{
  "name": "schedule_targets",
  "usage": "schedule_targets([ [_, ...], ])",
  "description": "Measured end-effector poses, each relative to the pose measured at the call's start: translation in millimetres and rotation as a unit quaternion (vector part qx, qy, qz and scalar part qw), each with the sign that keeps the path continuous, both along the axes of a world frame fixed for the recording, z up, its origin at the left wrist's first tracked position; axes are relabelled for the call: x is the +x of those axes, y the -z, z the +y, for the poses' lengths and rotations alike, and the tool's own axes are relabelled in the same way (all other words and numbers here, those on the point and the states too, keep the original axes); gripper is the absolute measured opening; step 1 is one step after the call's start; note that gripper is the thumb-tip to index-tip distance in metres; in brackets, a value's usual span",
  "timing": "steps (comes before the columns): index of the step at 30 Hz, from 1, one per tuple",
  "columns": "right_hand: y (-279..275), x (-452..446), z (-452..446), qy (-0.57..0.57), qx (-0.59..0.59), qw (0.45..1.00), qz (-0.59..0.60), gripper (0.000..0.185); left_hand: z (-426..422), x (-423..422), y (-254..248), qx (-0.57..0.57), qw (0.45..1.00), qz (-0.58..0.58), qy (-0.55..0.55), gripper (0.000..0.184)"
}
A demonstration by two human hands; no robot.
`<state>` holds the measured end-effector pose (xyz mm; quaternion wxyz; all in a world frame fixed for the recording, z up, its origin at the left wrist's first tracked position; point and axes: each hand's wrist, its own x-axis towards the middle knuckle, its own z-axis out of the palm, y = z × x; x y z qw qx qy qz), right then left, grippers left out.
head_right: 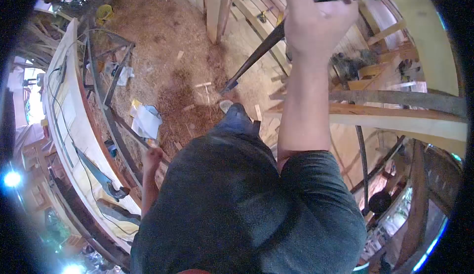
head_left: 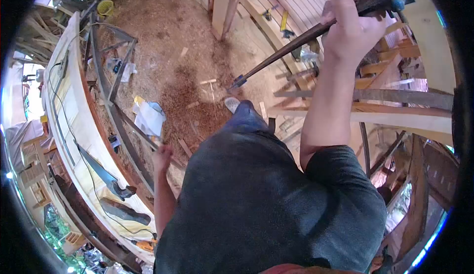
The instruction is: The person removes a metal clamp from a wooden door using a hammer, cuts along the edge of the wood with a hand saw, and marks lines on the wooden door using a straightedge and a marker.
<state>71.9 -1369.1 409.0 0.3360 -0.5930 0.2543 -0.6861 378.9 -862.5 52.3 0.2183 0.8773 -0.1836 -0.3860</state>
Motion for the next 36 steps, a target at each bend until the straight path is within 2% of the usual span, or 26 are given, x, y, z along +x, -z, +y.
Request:
schedule_targets([
  [2,18,-12,-24,-0.028,0.008,0.999,-0.028,0.024,-60,-1,-49,-0.022,1.0,-0.006,0.017,0.019],
  [5,48,-24,-49,0.037,-0.001,0.999,-0.026,0.025,-83,14,-29,-0.074,0.997,0.006,0.016,0.021],
  [6,52,-27,-47,0.026,0.041,0.998,-0.033,0.024,-88,14,-28,-0.05,0.998,-0.003,0.028,0.023],
  [9,88,-50,-64,-0.016,0.077,0.996,-0.039,0.024,-79,21,-11,-0.1,0.991,0.075,0.054,0.022],
  [10,104,-63,-69,-0.047,0.124,0.991,-0.011,0.025,-90,13,-32,0.005,0.997,0.047,0.066,0.024],
  [12,149,-89,-88,-0.058,0.225,0.968,0.09,0.025,-78,14,-24,0.028,0.996,0.045,0.066,0.027],
  [13,181,-96,-95,-0.068,0.259,0.959,0.09,0.017,-68,15,-8,0.034,0.996,0.045,0.067,0.029],
  [14,206,-105,-100,-0.033,0.306,0.931,0.198,0.018,-45,27,26,0.086,0.991,0.031,0.099,0.034],
  [15,245,-107,-108,-0.013,0.266,0.948,0.171,0.016,-33,29,36,0.087,0.987,0.061,0.119,0.036],
  [16,229,-106,-107,-0.013,0.276,0.941,0.198,0.017,-30,29,42,0.083,0.983,0.089,0.139,0.037],
  [17,221,-108,-113,0.003,0.279,0.932,0.231,0.017,-42,12,20,0.108,0.982,0.058,0.146,0.037],
  [18,217,-111,-118,0.024,0.287,0.92,0.264,0.019,-22,19,50,0.141,0.963,-0.024,0.228,0.04],
  [19,209,-113,-123,0.046,0.297,0.907,0.295,0.022,-4,23,93,0.09,0.965,-0.023,0.244,0.04],
  [20,201,-118,-131,0.059,0.317,0.892,0.316,0.025,-2,19,111,0.041,0.964,-0.02,0.261,0.04],
  [21,195,-124,-138,0.055,0.347,0.877,0.327,0.028,-4,15,104,0.012,0.968,0.059,0.243,0.039],
  [22,233,-150,-167,0.032,0.403,0.845,0.351,0.037,-24,2,67,0.132,0.978,0.042,0.158,0.037],
  [25,178,-150,-169,-0.072,0.44,0.85,0.28,0.048,-44,-12,86,-0.057,0.965,-0.092,0.239,0.032],
  [26,201,-163,-182,-0.127,0.402,0.875,0.237,0.058,-51,-12,85,-0.004,0.976,-0.048,0.211,0.031],
  [28,220,-177,-197,-0.228,0.454,0.852,0.129,0.067,-64,-9,77,0.097,0.985,0.044,0.136,0.03],
  [30,196,-177,-194,-0.173,0.455,0.832,0.266,0.078,-91,-4,47,0.105,0.974,-0.048,0.196,0.03],
  [31,221,-191,-206,-0.262,0.431,0.852,0.141,0.078,-101,-8,28,0.114,0.963,-0.091,0.227,0.029],
  [33,221,-194,-208,-0.248,0.456,0.846,0.119,0.072,-94,9,61,0.08,0.954,-0.112,0.265,0.029],
  [35,219,-192,-207,-0.224,0.478,0.844,0.09,0.066,-103,14,55,0.115,0.98,-0.003,0.161,0.027],
  [36,235,-203,-216,-0.223,0.472,0.848,0.091,0.065,-91,20,75,0.035,0.98,-0.014,0.198,0.027],
])
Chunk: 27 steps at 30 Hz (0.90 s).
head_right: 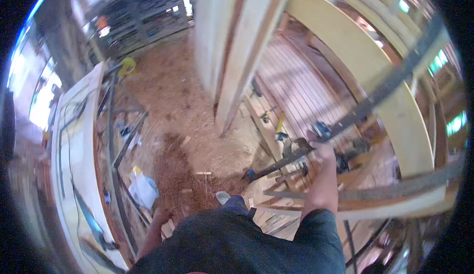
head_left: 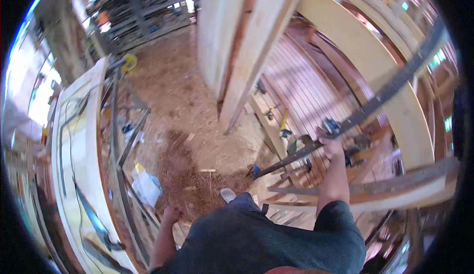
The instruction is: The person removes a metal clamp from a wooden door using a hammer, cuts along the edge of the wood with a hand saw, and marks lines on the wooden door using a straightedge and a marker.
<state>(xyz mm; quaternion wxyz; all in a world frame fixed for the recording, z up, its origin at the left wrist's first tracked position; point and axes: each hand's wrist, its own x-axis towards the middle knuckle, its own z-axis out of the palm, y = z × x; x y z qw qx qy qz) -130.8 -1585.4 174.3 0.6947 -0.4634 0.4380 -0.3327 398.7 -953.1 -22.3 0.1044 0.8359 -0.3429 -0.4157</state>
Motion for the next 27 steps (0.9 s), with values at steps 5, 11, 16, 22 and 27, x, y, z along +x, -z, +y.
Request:
schedule_targets([
  [5,13,-1,-5,0.086,0.018,0.989,0.123,0.041,-8,-30,-43,-0.034,0.979,-0.01,-0.199,0.025],
  [11,172,6,4,0.065,0.043,0.976,0.203,0.035,61,-80,-56,-0.106,0.944,-0.08,-0.303,0.026],
  [16,200,167,197,-0.502,-0.071,0.711,0.487,0.026,160,-147,-59,0.02,0.914,-0.109,-0.39,0.031],
  [22,166,370,365,-0.669,-0.315,0.596,0.314,0.033,275,-251,-75,0.038,0.834,-0.11,-0.539,0.041],
  [27,121,467,437,-0.635,-0.449,0.52,0.352,0.043,346,-335,-35,0.076,0.802,-0.101,-0.583,0.04],
])
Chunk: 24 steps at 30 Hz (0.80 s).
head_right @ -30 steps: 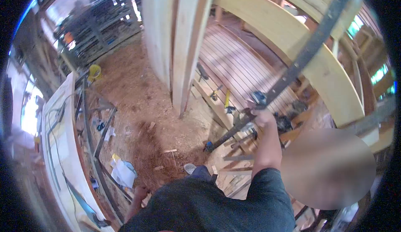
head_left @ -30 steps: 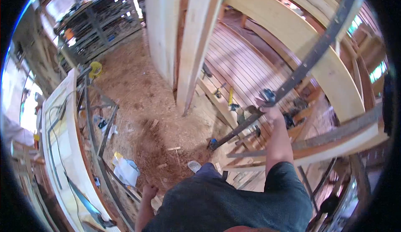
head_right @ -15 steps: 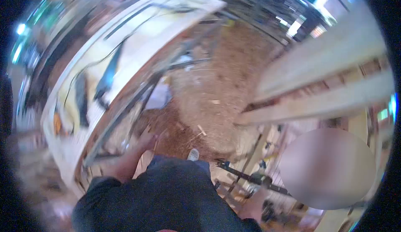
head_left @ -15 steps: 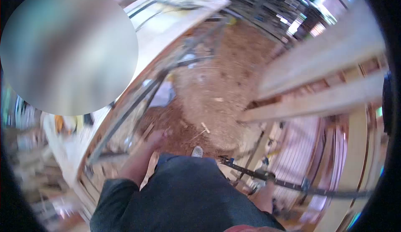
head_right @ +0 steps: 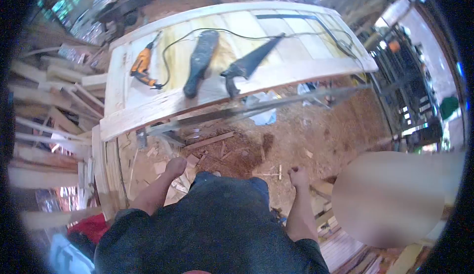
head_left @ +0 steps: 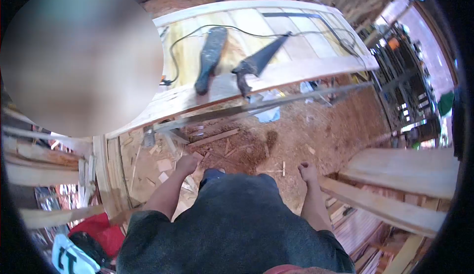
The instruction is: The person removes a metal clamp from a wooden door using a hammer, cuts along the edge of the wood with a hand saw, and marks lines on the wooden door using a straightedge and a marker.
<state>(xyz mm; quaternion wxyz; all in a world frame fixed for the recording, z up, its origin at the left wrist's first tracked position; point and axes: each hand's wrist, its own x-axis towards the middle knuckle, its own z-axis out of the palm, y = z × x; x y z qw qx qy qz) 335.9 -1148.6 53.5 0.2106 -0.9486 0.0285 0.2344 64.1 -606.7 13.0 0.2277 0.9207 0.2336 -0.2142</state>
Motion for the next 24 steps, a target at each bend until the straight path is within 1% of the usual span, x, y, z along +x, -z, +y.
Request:
schedule_targets([
  [3,-18,31,65,-0.15,-0.034,0.987,-0.04,0.047,11,-36,1,0.002,0.997,0.028,-0.075,0.042],
  [4,-26,40,91,-0.178,-0.01,0.982,-0.061,0.046,13,-49,3,0.01,0.999,0.038,-0.015,0.043],
  [6,-60,58,163,-0.238,0.041,0.965,-0.102,0.044,16,-67,9,0.023,0.993,0.057,0.098,0.045],
  [7,-94,65,204,-0.255,0.063,0.96,-0.097,0.04,9,-65,-2,-0.014,0.997,0.076,0.002,0.045],
  [8,-122,75,244,-0.275,0.084,0.954,-0.087,0.036,1,-57,-35,-0.053,0.989,0.096,-0.099,0.047],
  [9,-127,89,271,-0.326,0.147,0.92,-0.159,0.037,-9,-59,-52,-0.095,0.968,0.116,-0.2,0.048],
  [10,-128,101,298,-0.369,0.217,0.875,-0.226,0.039,-15,-67,-41,-0.112,0.954,0.103,-0.256,0.048],
  [12,-122,134,355,-0.369,0.216,0.863,-0.27,0.048,-28,-78,-14,-0.138,0.92,0.071,-0.361,0.048],
  [14,-122,163,402,-0.396,0.209,0.843,-0.298,0.058,-61,-86,-26,-0.176,0.835,-0.025,-0.521,0.046],
  [15,-121,175,422,-0.407,0.204,0.848,-0.271,0.063,-74,-91,-32,-0.187,0.782,-0.073,-0.591,0.046],
  [16,-119,179,440,-0.392,0.206,0.864,-0.239,0.067,-87,-100,-33,-0.182,0.771,-0.073,-0.606,0.045],
  [17,-118,181,448,-0.393,0.17,0.875,-0.225,0.069,-103,-111,-33,-0.181,0.759,-0.071,-0.622,0.044],
  [18,-133,173,458,-0.395,0.131,0.884,-0.214,0.071,-119,-121,-33,-0.181,0.746,-0.071,-0.637,0.043],
  [19,-116,181,464,-0.409,0.103,0.874,-0.242,0.075,-132,-135,-31,-0.077,0.817,-0.018,-0.572,0.038],
  [20,-93,198,466,-0.423,0.075,0.861,-0.271,0.079,-144,-148,-28,-0.083,0.802,-0.011,-0.592,0.037],
  [21,-83,204,467,-0.415,0.106,0.861,-0.275,0.083,-158,-162,-24,-0.092,0.788,-0.002,-0.609,0.036],
  [22,-82,194,467,-0.346,0.137,0.89,-0.263,0.083,-174,-182,-16,-0.1,0.776,0.006,-0.623,0.035],
  [23,-73,196,466,-0.307,0.219,0.907,-0.187,0.083,-194,-207,20,-0.085,0.791,-0.002,-0.606,0.035],
  [24,-63,205,469,-0.297,0.237,0.913,-0.15,0.081,-213,-231,54,-0.068,0.805,-0.009,-0.589,0.036],
])
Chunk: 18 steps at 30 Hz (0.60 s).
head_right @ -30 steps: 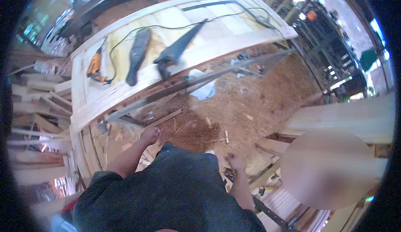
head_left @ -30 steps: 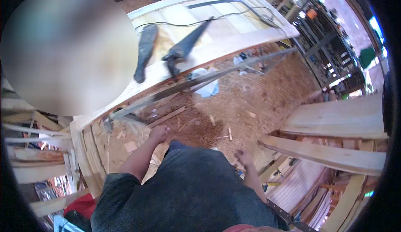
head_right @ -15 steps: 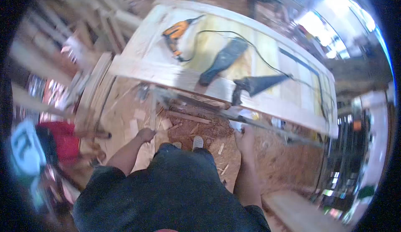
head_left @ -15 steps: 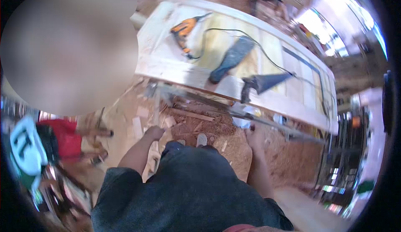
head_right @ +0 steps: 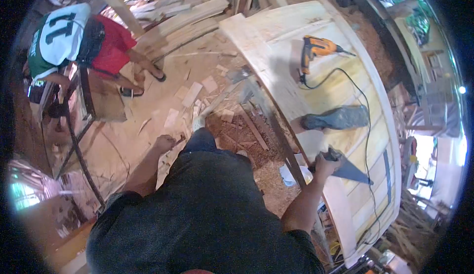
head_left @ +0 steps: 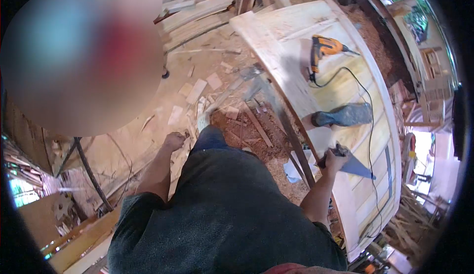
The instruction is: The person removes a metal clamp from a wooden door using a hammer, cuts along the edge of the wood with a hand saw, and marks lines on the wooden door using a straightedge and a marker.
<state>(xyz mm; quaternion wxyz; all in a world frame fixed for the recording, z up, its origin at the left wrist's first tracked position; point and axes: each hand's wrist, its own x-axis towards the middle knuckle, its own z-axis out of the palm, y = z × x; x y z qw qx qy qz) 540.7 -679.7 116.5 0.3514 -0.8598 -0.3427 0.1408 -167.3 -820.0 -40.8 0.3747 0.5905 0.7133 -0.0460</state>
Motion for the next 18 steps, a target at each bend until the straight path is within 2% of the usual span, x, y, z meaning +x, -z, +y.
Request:
schedule_targets([
  [1,4,4,4,0.001,0.005,0.999,0.041,0.079,-1,-11,-8,-0.032,0.998,0.043,0.011,0.036],
  [3,9,-6,-2,0.035,-0.05,0.995,-0.084,0.076,11,-38,-23,-0.118,0.986,0.114,0.042,0.044],
  [5,-6,-36,-12,0.07,-0.104,0.972,-0.196,0.07,19,-82,-8,-0.026,0.99,0.09,-0.103,0.052],
  [6,-33,-69,-12,0.089,-0.132,0.966,-0.205,0.069,37,-108,-1,0.023,0.983,0.076,-0.167,0.058],
  [7,-61,-102,-11,0.11,-0.161,0.958,-0.211,0.068,76,-117,-38,0.004,0.974,0.06,-0.217,0.073],
  [10,-66,-158,-26,0.133,-0.197,0.941,-0.241,0.069,187,-171,-47,0.215,0.967,0.076,-0.109,0.077],
  [11,-64,-171,-33,0.133,-0.214,0.936,-0.247,0.07,228,-180,-53,0.24,0.967,0.049,-0.07,0.079],
  [12,-67,-187,-37,0.131,-0.229,0.93,-0.254,0.071,277,-175,-83,0.265,0.964,0.02,-0.034,0.08],
  [15,-89,-260,-34,0.155,-0.237,0.928,-0.24,0.073,398,-117,-174,0.297,0.95,0.015,0.096,0.078],
  [18,-123,-332,-25,0.188,-0.268,0.917,-0.228,0.076,482,-55,-183,0.39,0.889,-0.024,0.238,0.082],
])
